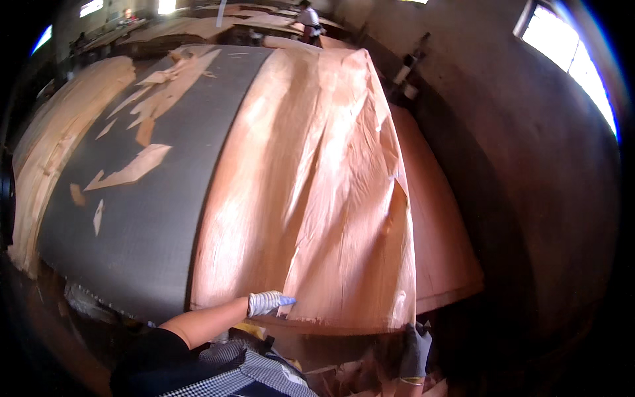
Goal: The person prepares wood veneer sheets by cutting out damaged sections with a small blade, applying adhesive tape to the gaps, and measuring the resulting sheet with a flexible rule.
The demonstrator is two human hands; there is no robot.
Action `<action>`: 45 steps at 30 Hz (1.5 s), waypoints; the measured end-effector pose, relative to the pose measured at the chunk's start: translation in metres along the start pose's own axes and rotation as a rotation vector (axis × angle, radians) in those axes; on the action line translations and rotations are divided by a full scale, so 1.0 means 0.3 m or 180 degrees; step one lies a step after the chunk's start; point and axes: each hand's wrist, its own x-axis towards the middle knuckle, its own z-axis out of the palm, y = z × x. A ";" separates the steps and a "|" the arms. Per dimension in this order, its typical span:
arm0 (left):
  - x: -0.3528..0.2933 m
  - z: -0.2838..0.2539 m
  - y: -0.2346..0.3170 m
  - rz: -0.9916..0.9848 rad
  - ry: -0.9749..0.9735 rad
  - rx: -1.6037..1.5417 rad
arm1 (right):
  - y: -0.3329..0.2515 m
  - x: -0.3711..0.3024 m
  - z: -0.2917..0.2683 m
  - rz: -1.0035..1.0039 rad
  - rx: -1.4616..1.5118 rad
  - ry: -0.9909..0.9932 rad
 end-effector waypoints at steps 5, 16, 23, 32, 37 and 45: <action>0.337 0.087 0.017 0.0484 0.0187 -0.0983 | -0.007 0.173 -0.038 0.0125 0.0355 -0.0224; 0.761 0.485 0.140 0.0240 0.0883 -0.1804 | 0.337 0.690 -0.547 0.0174 0.0533 -0.0128; 0.978 0.440 -0.302 -0.0139 0.3280 -0.2493 | 0.548 0.883 -0.623 0.0189 0.0703 -0.0057; 1.540 0.468 -0.545 0.1142 0.2141 -0.5298 | 0.766 1.215 -0.779 0.0372 0.0261 -0.0053; 1.653 0.580 -0.655 0.1402 0.1981 -0.4835 | 0.858 1.311 -0.931 0.0412 0.0287 -0.0048; 1.821 0.797 -0.418 0.1161 0.2220 -0.5180 | 0.950 1.678 -1.167 0.0241 0.0202 -0.0011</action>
